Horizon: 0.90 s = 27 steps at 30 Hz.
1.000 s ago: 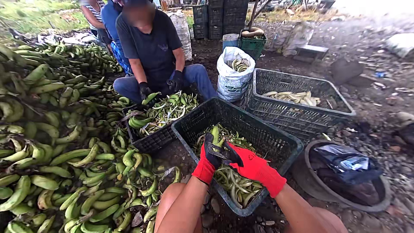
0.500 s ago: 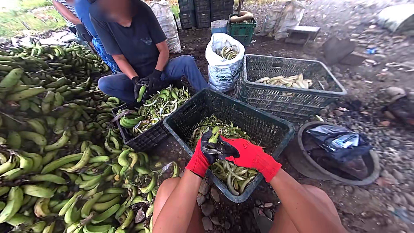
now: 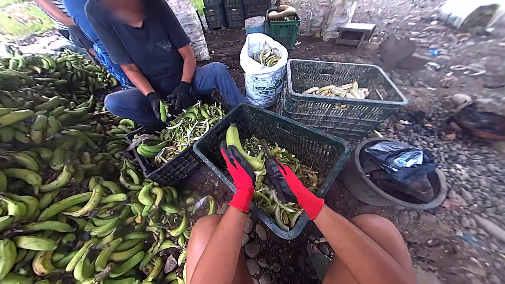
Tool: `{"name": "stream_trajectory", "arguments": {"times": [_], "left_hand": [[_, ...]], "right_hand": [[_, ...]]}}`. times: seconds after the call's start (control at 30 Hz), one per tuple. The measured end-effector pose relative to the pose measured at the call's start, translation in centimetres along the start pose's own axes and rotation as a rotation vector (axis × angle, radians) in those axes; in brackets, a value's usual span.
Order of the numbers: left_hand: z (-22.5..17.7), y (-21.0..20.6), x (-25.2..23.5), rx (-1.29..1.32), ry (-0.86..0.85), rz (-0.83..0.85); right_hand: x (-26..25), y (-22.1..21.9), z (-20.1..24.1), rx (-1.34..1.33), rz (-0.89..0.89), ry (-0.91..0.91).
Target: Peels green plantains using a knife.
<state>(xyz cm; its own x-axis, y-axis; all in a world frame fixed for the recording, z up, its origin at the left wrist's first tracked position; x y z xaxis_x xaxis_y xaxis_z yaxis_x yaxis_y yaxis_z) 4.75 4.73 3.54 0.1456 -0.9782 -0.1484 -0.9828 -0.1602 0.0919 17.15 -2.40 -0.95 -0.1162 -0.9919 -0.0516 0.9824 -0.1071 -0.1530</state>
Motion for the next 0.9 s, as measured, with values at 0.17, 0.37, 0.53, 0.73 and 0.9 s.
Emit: {"name": "stream_trajectory", "arguments": {"times": [0.17,0.37,0.53,0.73,0.9], "left_hand": [[3.7,0.7,-2.2,0.187,0.276,0.456],[2.8,0.6,-1.1,0.519,0.453,0.652],[2.7,-0.3,-0.4,0.266,0.198,0.544],[1.8,-0.5,1.7,0.244,0.248,0.341],[3.6,0.4,-1.3,0.435,0.263,0.465]], "right_hand": [[0.5,0.8,2.8,0.806,0.288,-0.006],[0.4,1.0,3.1,1.086,0.422,0.044],[-1.7,2.5,3.7,1.160,0.138,-0.046],[-3.5,8.8,3.4,0.844,-0.392,-0.324],[-1.5,3.7,4.0,0.772,-0.094,-0.152]]}}
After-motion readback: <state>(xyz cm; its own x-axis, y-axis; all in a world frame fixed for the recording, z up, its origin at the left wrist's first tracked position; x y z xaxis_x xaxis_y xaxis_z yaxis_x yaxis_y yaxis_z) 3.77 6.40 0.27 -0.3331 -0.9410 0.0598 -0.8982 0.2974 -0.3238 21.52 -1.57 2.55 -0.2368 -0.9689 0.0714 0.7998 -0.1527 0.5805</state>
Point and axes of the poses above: each hand's wrist, its own x-axis away from the middle knuckle, its own y-axis out of the back of the hand, z = x × y, the point moved 4 cm from there along -x, towards the middle knuckle, and after that the axes turned 6 degrees about y, right-handed, at the moved point
